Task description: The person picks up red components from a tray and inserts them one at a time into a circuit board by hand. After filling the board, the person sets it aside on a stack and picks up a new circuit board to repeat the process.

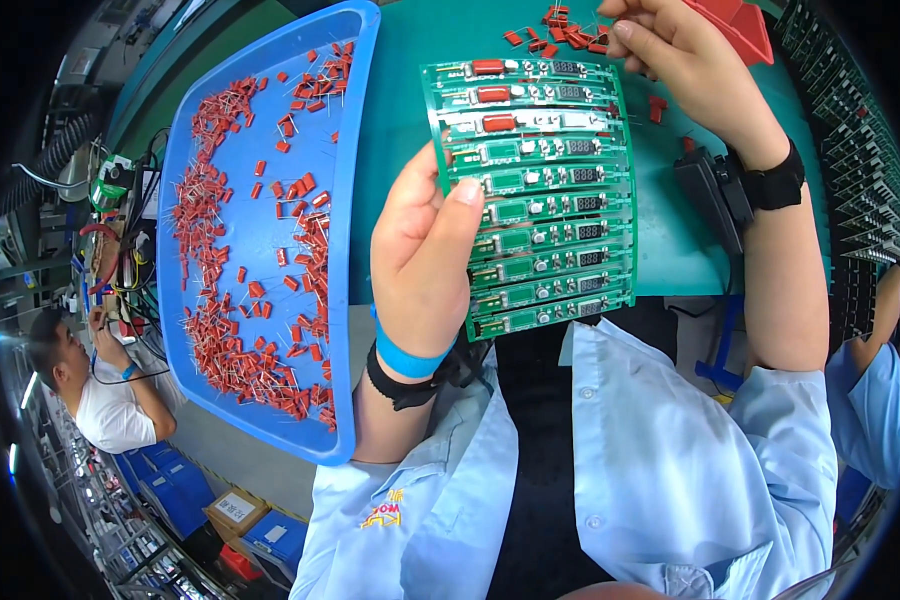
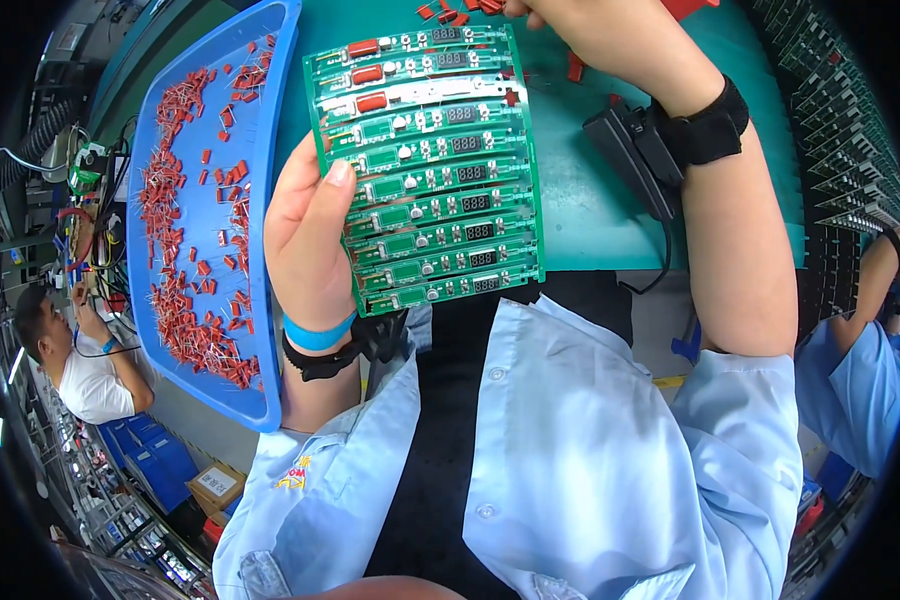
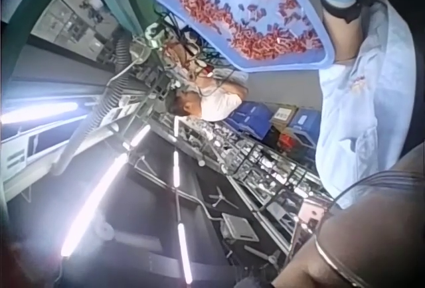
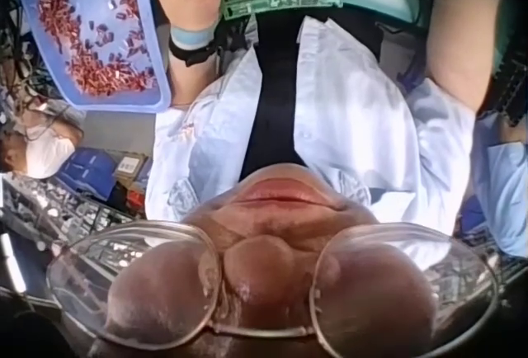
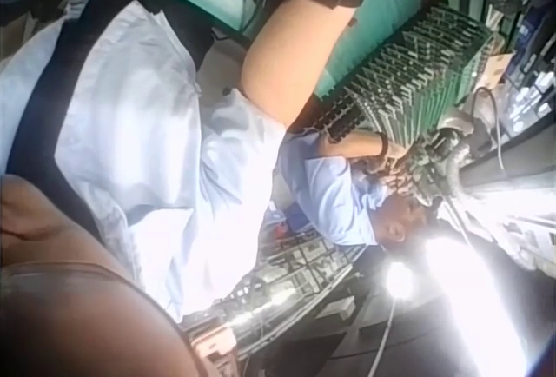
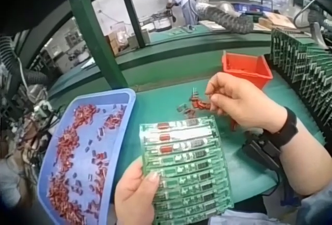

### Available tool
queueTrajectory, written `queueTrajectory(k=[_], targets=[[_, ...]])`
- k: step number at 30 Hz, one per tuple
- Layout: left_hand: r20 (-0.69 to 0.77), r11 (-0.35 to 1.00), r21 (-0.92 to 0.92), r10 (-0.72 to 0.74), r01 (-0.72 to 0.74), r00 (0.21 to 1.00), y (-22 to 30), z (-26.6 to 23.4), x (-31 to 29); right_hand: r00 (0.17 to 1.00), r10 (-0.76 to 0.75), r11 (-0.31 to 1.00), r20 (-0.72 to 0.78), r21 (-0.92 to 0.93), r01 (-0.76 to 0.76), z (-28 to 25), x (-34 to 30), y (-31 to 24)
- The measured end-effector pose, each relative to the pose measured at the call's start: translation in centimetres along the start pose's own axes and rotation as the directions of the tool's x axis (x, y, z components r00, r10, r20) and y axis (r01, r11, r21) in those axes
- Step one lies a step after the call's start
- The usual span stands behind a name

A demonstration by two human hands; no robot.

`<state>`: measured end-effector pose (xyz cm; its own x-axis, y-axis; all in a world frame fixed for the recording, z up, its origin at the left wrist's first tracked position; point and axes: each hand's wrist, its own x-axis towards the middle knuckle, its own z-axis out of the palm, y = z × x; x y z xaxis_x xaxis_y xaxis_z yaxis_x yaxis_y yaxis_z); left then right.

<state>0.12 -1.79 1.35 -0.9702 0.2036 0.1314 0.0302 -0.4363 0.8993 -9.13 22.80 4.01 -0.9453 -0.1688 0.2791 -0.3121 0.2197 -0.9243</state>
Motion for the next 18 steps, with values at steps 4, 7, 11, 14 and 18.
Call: queueTrajectory(k=[4, 7, 11, 14, 18], targets=[[-0.016, 1.0, -0.019, -0.013, 0.013, 1.0, -0.3, 0.4, 0.8, 0.992, 0.099, 0.929, 0.078, -0.366, -0.064, -0.6, 0.0, -1.3], [-0.018, 0.999, -0.047, -0.008, 0.007, 1.0, -0.7, 0.6, 1.0, 0.989, 0.145, 0.93, 0.019, -0.343, -0.13, 0.6, -0.7, -3.0], [-0.018, 0.999, -0.048, 0.002, -0.003, 1.0, -0.9, 0.8, 1.1, 0.988, 0.141, 0.925, 0.055, -0.362, -0.112, 0.2, -0.4, -3.3], [-0.011, 0.999, -0.027, 0.031, -0.031, 0.999, -0.9, 0.7, 0.9, 0.988, 0.134, 0.937, 0.075, -0.334, -0.101, 0.2, -0.3, -2.5], [-0.012, 0.999, -0.029, 0.016, -0.017, 1.0, -0.9, 0.6, 0.9, 0.99, 0.133, 0.943, 0.046, -0.313, -0.112, 0.3, -0.3, -3.0]])
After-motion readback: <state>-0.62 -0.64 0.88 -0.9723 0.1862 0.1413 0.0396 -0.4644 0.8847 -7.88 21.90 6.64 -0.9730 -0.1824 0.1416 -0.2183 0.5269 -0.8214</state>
